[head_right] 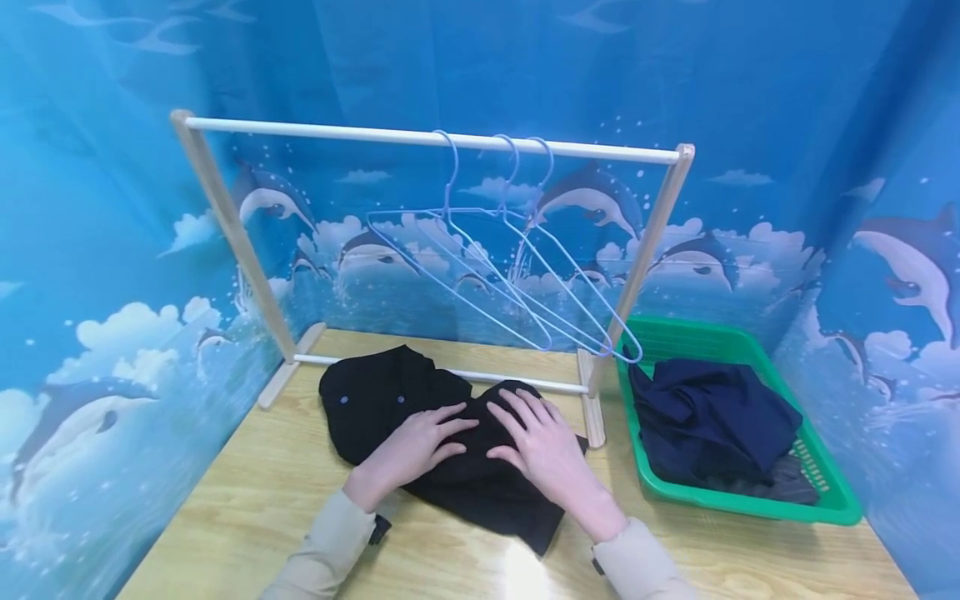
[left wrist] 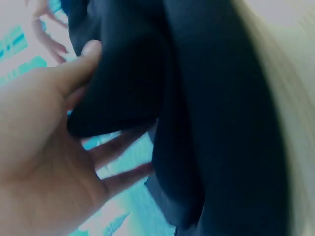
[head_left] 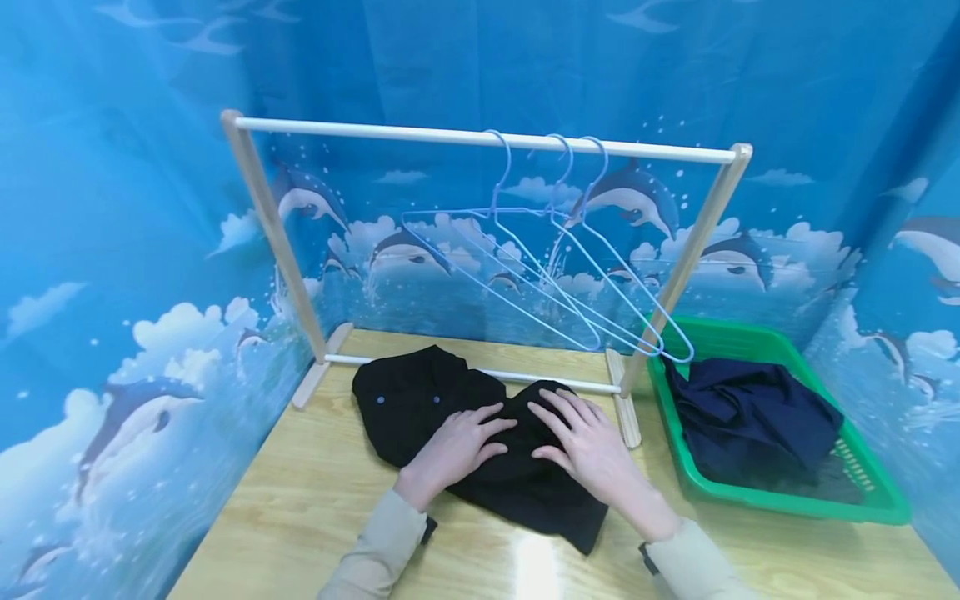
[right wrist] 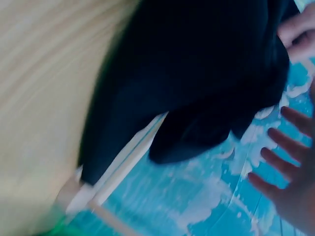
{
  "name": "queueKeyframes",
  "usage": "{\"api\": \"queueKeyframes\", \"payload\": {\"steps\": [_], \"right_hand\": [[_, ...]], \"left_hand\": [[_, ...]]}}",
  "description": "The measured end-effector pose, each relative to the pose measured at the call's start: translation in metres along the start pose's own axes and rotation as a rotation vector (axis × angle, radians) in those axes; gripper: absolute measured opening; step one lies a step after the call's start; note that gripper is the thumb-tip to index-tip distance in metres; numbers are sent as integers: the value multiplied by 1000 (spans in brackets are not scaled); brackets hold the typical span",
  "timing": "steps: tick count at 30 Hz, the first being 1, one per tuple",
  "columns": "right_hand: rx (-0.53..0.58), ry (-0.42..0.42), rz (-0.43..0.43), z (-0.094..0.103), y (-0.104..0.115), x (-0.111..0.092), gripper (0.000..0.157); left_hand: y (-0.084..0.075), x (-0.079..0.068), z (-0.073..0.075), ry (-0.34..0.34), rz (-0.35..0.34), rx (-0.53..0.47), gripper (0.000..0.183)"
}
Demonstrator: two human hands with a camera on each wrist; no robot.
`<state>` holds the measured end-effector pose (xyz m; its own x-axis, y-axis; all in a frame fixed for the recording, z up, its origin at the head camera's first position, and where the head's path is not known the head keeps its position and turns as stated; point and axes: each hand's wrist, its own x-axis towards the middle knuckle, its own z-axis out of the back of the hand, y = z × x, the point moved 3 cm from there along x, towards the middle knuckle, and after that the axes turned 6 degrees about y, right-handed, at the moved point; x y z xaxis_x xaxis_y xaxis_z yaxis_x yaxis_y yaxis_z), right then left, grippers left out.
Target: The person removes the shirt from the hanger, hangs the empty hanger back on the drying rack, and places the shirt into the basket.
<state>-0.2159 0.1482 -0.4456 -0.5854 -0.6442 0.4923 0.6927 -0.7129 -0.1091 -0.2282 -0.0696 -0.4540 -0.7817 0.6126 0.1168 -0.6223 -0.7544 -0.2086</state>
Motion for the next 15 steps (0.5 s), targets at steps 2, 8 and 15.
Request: {"api": "queueKeyframes", "payload": {"steps": [2,8,15], "right_hand": [[-8,65,-25,-8,6,3,66],[34,188,-86,-30,18,1,59],[84,228,-91,-53,17,-11,56]], "left_hand": [[4,-1,8,-33,4,-63,39],[40,-15,34,-206,139,-122,35],[110,-48,52,-174,441,-138,56]]}}
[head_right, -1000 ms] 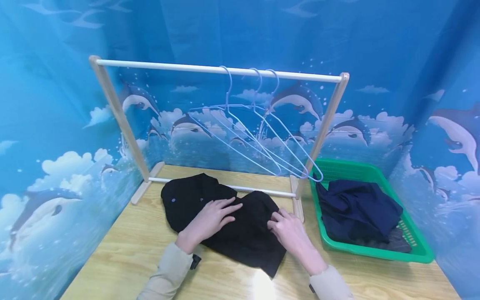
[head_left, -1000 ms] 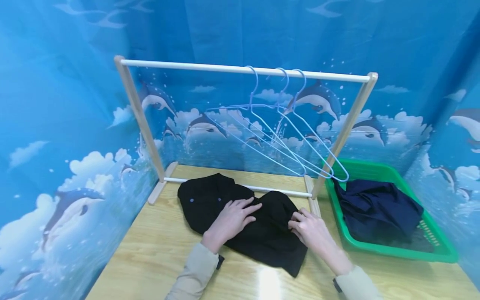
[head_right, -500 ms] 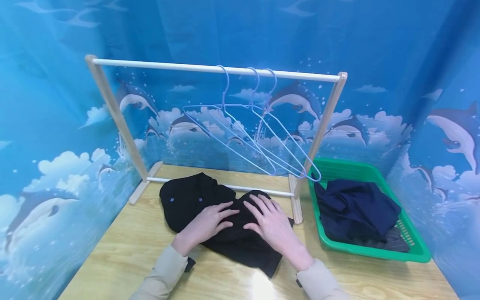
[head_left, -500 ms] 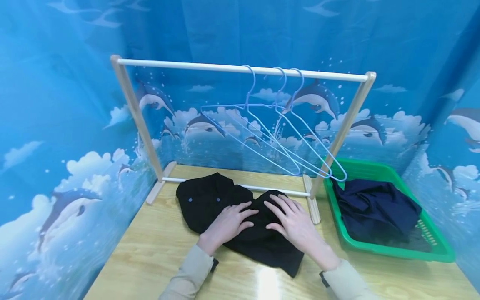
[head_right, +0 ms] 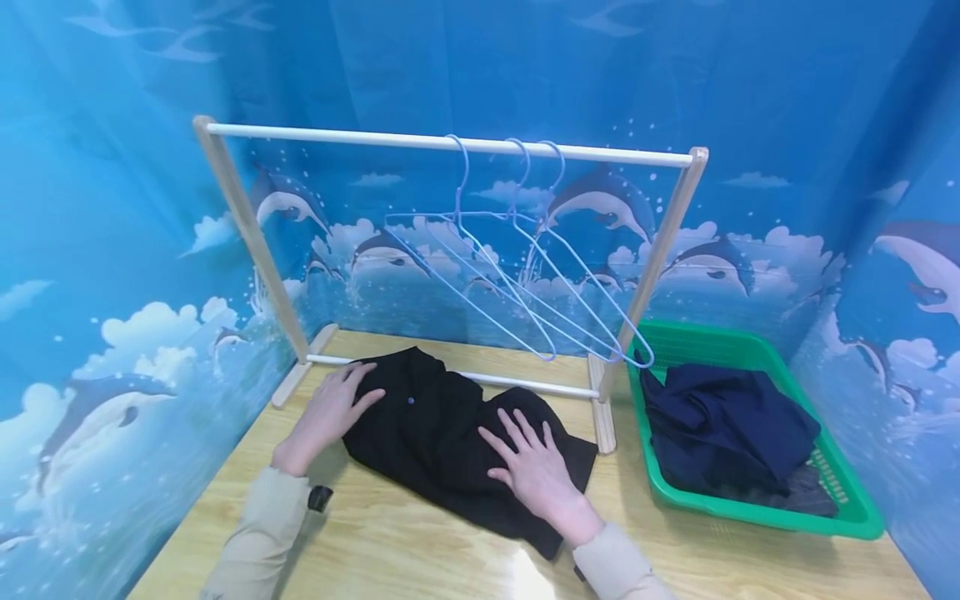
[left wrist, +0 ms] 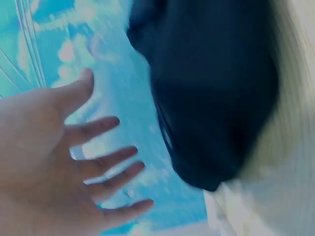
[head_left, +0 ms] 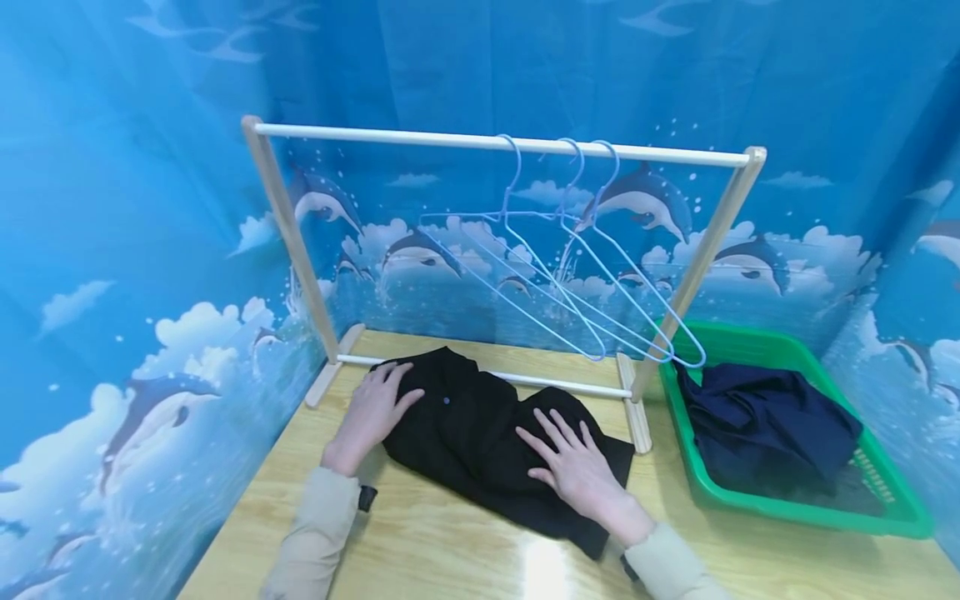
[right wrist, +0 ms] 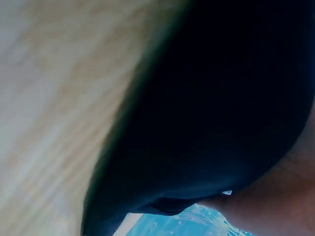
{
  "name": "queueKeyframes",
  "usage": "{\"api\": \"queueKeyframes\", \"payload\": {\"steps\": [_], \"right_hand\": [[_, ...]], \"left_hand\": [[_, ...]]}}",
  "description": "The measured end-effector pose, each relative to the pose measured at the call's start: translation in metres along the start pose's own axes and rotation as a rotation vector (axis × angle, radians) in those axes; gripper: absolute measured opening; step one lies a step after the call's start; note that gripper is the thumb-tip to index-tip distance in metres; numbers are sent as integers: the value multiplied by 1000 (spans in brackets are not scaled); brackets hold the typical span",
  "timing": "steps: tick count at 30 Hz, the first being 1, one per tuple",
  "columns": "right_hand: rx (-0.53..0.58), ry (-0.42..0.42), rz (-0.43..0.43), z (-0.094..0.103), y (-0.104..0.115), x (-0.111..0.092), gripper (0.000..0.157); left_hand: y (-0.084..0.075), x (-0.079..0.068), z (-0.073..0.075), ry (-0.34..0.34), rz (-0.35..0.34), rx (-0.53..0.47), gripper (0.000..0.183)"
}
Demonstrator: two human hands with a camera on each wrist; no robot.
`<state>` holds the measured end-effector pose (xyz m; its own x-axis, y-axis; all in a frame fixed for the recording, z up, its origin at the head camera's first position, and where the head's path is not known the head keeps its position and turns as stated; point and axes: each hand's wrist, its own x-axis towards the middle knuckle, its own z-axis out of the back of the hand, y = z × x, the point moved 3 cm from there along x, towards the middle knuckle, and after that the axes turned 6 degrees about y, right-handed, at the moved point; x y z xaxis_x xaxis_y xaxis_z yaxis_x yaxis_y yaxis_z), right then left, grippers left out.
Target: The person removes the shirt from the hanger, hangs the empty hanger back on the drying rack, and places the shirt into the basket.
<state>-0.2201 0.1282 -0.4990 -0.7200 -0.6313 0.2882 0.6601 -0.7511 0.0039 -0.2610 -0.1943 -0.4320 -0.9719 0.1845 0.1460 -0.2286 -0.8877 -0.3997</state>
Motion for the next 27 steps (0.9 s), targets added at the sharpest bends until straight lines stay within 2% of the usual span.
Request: {"api": "queueKeyframes", "payload": {"steps": [3,6,9,13,16,22,25,27], "right_hand": [[-7,-3,10,-2,-2,-2,55],[4,0,27,2,0,-2,54],[28,21,34,5,1,-2,54],[16,50,30,1,0,-1,54],[14,62,21,-2,-1,-1,54],[8,127,-11,-2,-1,1,56],[10,122,-3,0,1,1,55],[6,97,8,0,1,1,55]], "left_hand": [[24,2,1,116,129,-35,69],[37,4,-3,231,198,-62,80],[39,8,-10,299,197,-89,87],[31,13,-18,299,175,-110,89],[23,16,-23,241,159,-86,84],[-1,20,-23,54,98,-41,49],[-22,21,-14,-92,18,-59,40],[-43,20,-7,-199,-76,-81,37]]}}
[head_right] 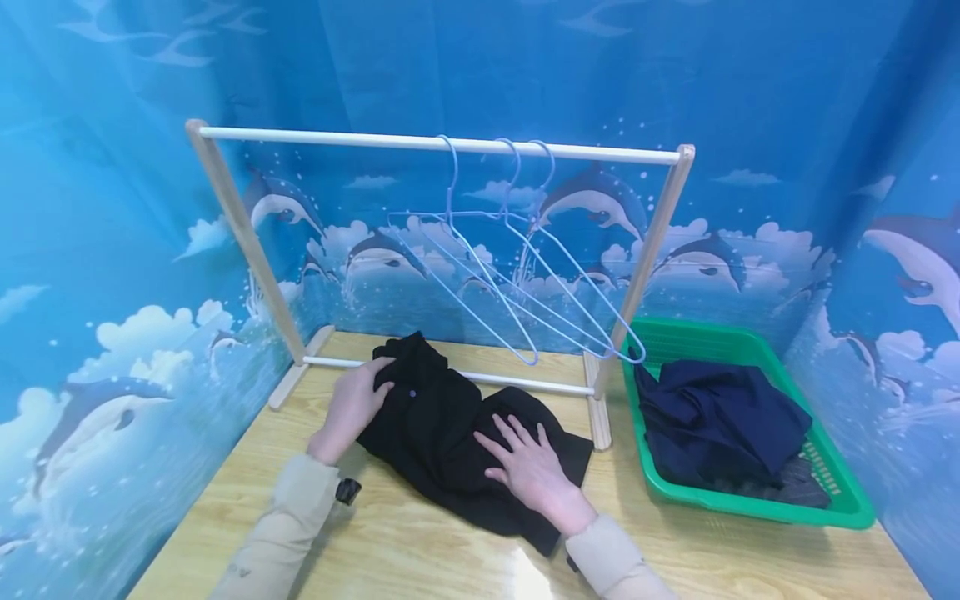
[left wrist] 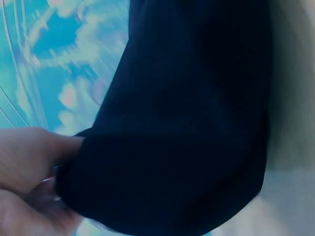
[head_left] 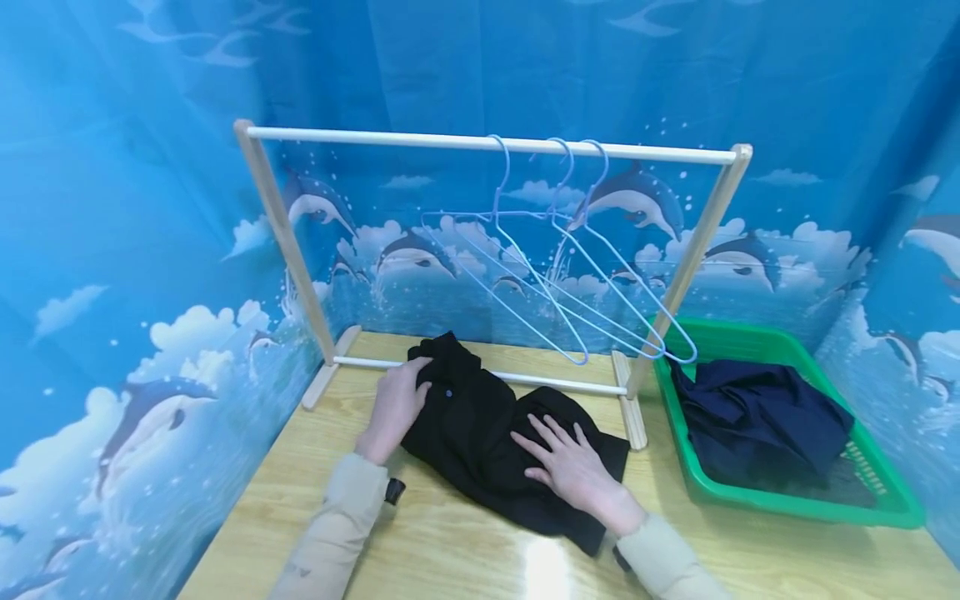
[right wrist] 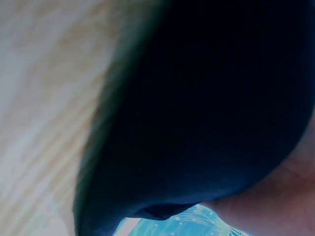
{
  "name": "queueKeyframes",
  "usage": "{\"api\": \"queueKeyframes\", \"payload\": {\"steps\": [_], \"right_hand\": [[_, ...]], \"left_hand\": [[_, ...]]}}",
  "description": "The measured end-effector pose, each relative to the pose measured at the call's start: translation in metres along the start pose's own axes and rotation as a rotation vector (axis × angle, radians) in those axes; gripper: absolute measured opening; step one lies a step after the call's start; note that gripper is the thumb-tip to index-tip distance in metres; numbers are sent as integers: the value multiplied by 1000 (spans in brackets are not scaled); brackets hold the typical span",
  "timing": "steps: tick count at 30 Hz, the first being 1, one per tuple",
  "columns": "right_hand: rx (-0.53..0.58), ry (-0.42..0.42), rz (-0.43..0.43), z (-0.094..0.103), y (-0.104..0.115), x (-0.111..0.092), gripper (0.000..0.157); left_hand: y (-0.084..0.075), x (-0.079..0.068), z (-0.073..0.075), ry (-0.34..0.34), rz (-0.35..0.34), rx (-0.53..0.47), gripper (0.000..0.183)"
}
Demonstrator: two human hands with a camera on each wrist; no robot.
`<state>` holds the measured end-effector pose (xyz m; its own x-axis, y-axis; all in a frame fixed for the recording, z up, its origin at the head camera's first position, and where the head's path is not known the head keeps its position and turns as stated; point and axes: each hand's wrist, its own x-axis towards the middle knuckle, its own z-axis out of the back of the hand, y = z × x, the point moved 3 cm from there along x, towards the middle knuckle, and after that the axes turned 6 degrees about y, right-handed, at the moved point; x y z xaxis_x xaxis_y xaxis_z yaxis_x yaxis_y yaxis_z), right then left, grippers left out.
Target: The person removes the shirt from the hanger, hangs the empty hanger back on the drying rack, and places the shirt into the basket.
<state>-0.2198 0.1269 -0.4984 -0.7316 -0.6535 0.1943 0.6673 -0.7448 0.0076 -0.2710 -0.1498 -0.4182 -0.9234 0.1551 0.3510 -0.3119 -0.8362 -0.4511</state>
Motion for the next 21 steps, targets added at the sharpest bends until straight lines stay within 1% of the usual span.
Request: {"api": "queueKeyframes", "payload": {"steps": [2,3,5,7,8,10,11,13,14,15,17,19,20,21], "right_hand": [[5,-7,5,2,1,-1,53],[7,-13,9,3,1,-1,52],[28,-11,14,8,1,-3,52],[56,3,20,13,-2,-7,53],[75,20,20,17,-4,-10,54],[109,36,25,27,-9,-19,55],[113,35,32,32,-13,-23,55],[130,4,31,44,-21,-34,50],[123,-20,5,53,-25,-39,44],[108,-63,-25,59,-29,-43,38],[73,-159,-103,70,-39,-50,28],[56,-240,-178,79,-45,-52,26],[51,-269,-190,81,-47,-51,28],[60,-290,-178,83,-49,-49,32]], "left_hand": [[-24,1,2,-97,-125,-23,36],[-36,1,1,-123,-184,-32,36],[-61,-2,-4,-143,-295,-24,37],[-84,-7,-14,-117,-372,13,38],[-94,-10,-20,-90,-403,39,38],[-110,-19,-36,-12,-452,109,39],[-116,-24,-44,29,-476,146,39],[-124,-36,-61,109,-524,235,38],[-126,-42,-70,141,-549,275,37],[-128,-49,-77,162,-572,313,36],[-130,-59,-88,180,-609,381,34],[-133,-68,-95,169,-640,431,32],[-135,-70,-97,161,-652,444,30],[-137,-72,-97,154,-665,457,29]]}}
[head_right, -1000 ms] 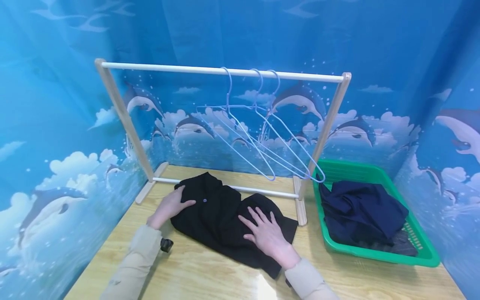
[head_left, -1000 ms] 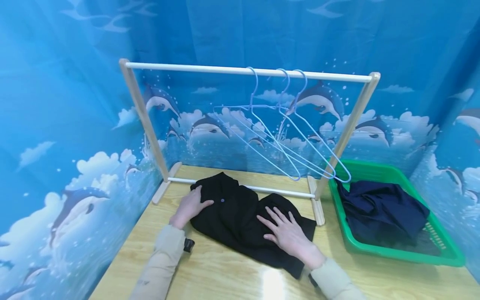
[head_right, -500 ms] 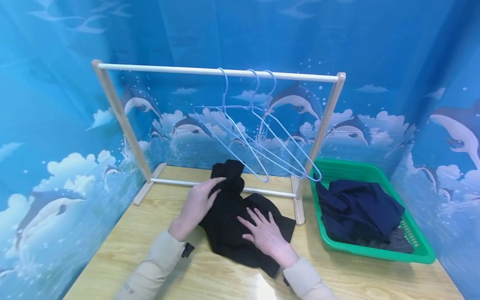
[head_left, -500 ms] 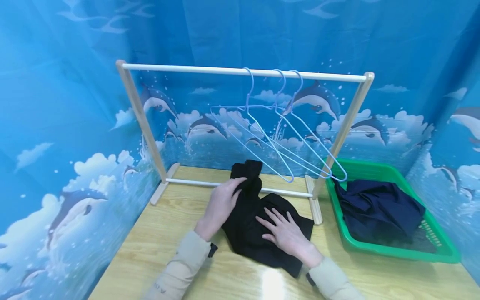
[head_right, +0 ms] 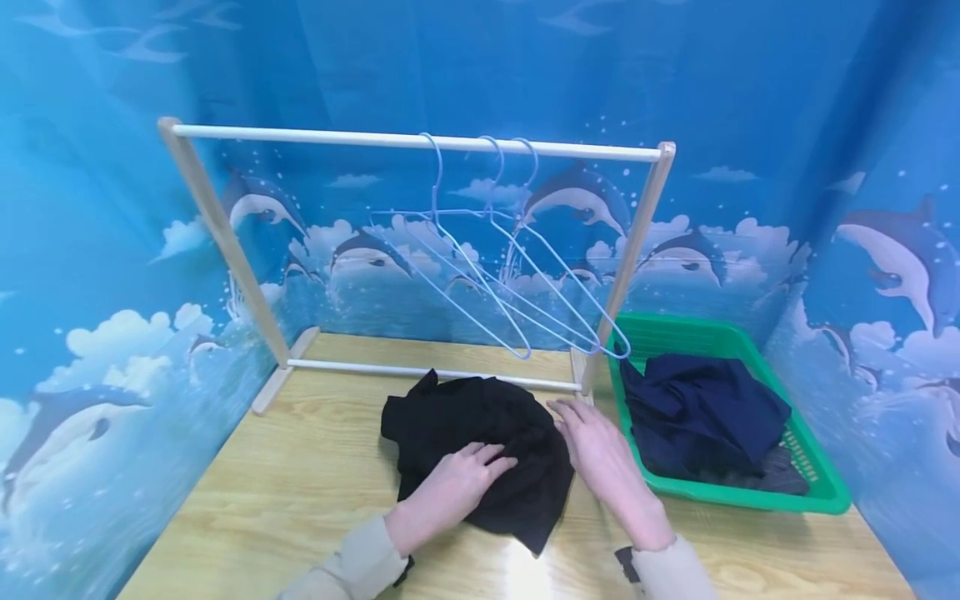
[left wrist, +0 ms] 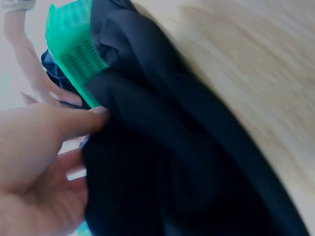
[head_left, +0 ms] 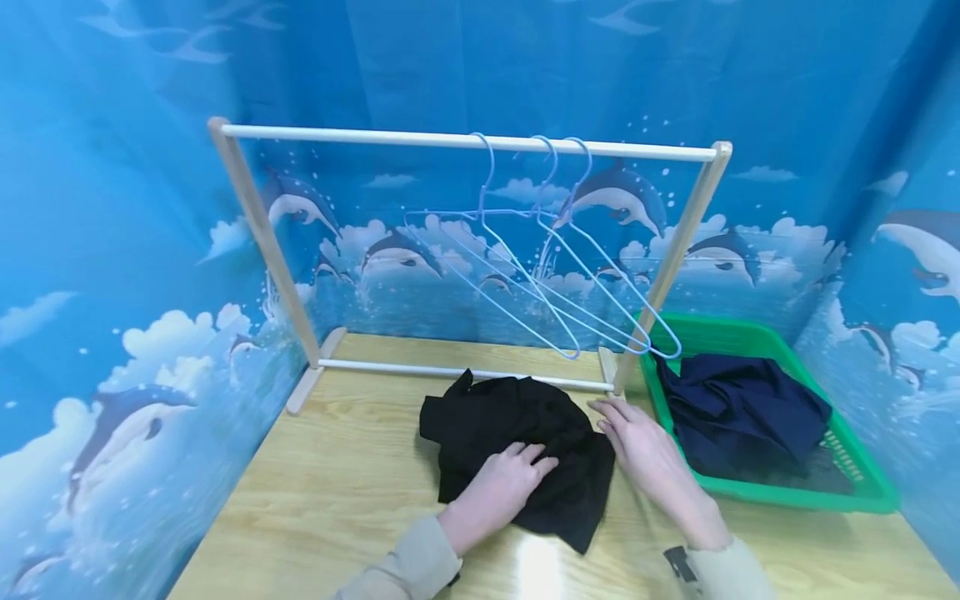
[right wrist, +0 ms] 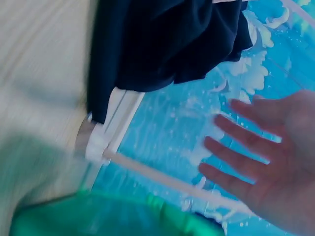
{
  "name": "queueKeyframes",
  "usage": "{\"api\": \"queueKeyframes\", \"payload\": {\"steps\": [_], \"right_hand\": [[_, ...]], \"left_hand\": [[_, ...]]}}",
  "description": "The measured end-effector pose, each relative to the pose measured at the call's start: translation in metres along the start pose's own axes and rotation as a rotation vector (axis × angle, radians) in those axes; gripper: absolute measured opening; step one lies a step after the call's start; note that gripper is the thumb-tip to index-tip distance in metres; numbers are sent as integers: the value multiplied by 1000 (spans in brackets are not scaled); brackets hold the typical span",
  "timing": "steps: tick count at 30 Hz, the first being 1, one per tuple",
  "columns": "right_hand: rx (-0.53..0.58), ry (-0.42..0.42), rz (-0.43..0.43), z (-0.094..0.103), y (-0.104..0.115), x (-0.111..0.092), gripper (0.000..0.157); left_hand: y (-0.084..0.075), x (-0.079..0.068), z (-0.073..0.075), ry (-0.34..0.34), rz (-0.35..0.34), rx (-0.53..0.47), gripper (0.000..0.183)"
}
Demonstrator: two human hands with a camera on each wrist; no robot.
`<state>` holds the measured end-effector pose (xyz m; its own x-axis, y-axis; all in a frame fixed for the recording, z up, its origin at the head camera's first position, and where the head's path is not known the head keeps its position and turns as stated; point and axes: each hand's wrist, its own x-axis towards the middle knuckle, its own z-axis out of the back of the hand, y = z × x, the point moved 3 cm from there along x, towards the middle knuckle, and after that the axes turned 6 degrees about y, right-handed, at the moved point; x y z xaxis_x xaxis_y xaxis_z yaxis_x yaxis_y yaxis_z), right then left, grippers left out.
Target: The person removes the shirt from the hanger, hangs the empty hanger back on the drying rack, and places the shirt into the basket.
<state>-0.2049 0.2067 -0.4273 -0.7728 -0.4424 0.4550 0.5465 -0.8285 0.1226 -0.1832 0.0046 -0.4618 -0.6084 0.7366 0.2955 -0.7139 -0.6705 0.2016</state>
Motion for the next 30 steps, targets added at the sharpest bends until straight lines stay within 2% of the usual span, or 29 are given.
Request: {"api": "queueKeyframes", "payload": {"steps": [2,6,8,11,14,16,18,20,22,24,27,29,30], "right_hand": [[31,-3,58,-3,2,7,41],[65,100,185,-21,6,13,52],[58,156,205,-30,6,10,52],[42,218,204,-44,2,3,45],[18,246,193,-51,-1,-2,33],[15,254,197,-52,0,-3,27],[20,258,209,-52,1,-3,26],[20,260,224,-51,2,-2,27],[26,272,235,-51,3,-2,30],[45,292,237,-50,4,-3,34],[70,340,239,-52,4,-4,38],[80,368,237,-53,4,-5,38],[76,377,236,-55,4,-6,37]], "left_hand": [[-3,-1,2,-2,-18,18,27],[-4,-3,10,3,-66,-34,21],[-1,-5,16,-16,-95,-77,20],[9,-8,26,-95,-123,-147,18],[27,-11,34,-172,-89,-196,22],[43,-11,34,-169,-15,-205,39],[60,-11,30,-103,83,-195,65],[75,-11,23,15,191,-210,93],[87,-12,14,144,283,-278,113],[95,-12,5,247,352,-397,121],[98,-10,-7,364,386,-548,124],[94,-8,-13,426,372,-593,126],[91,-7,-15,454,359,-585,127]]}}
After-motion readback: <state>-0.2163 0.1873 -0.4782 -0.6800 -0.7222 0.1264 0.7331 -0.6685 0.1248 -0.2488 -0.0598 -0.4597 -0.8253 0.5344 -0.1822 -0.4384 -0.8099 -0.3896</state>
